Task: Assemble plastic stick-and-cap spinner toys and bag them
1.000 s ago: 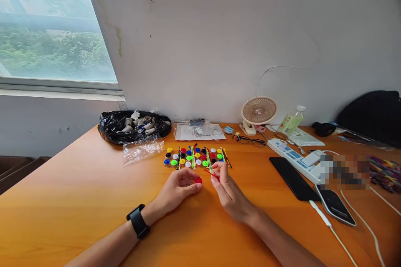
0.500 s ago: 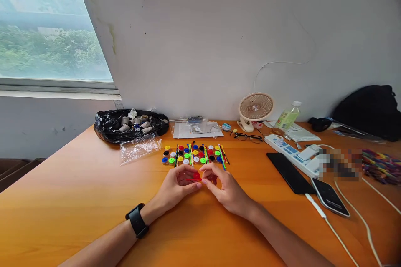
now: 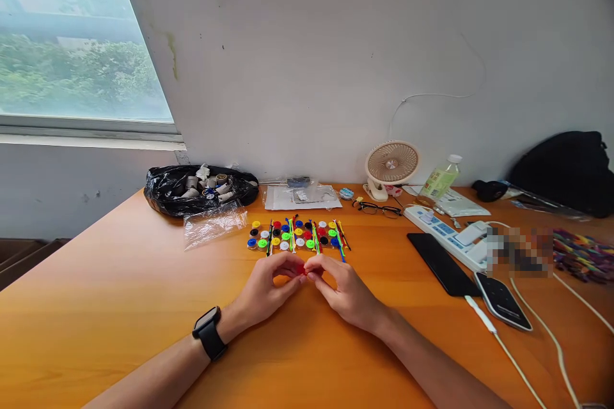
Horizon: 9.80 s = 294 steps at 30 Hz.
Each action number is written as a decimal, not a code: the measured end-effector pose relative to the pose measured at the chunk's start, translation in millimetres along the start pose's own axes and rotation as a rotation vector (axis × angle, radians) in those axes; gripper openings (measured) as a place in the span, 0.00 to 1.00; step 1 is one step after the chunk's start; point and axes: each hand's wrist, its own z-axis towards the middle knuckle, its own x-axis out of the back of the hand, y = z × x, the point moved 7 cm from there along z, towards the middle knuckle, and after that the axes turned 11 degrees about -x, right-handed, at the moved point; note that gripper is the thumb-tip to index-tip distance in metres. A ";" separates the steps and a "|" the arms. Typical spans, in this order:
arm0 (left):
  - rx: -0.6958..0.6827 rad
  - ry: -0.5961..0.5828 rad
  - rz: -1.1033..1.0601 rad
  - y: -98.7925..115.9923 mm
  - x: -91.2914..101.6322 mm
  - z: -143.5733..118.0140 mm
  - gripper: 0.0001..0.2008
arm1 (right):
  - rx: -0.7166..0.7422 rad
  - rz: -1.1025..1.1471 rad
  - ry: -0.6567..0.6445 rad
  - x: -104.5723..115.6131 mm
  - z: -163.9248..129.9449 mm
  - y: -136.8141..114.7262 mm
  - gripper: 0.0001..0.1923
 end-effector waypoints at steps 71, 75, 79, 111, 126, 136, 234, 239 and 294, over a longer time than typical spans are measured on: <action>0.322 0.250 -0.401 -23.0 13.8 -3.9 0.18 | 0.067 -0.142 0.157 30.7 -6.3 -6.9 0.24; 0.308 0.277 -0.377 -21.1 16.4 -3.1 0.18 | -0.066 -0.098 -0.039 17.0 -2.5 4.8 0.26; 0.309 0.303 -0.366 -21.9 18.3 -3.4 0.18 | -0.124 0.055 0.013 25.3 0.7 11.2 0.31; 0.346 0.352 -0.479 -23.0 18.0 -5.2 0.16 | -0.061 -0.342 0.007 12.4 1.8 6.5 0.25; 0.344 0.199 -0.475 -20.4 0.3 -6.7 0.17 | 0.039 -0.432 0.087 11.5 -0.1 1.9 0.21; 0.342 0.175 -0.510 -18.9 -3.6 -7.3 0.16 | 0.087 -0.443 0.091 5.0 -2.2 1.3 0.22; 0.220 -0.072 1.051 -13.4 75.8 9.6 0.10 | -0.366 -0.455 0.252 124.6 -49.6 86.1 0.13; 0.237 -0.064 1.082 -15.1 75.0 10.0 0.10 | -0.365 -0.478 0.231 123.3 -50.1 88.1 0.12; 0.372 -0.002 1.061 -27.0 76.3 11.1 0.13 | -0.432 -0.432 0.165 118.0 -51.6 84.8 0.14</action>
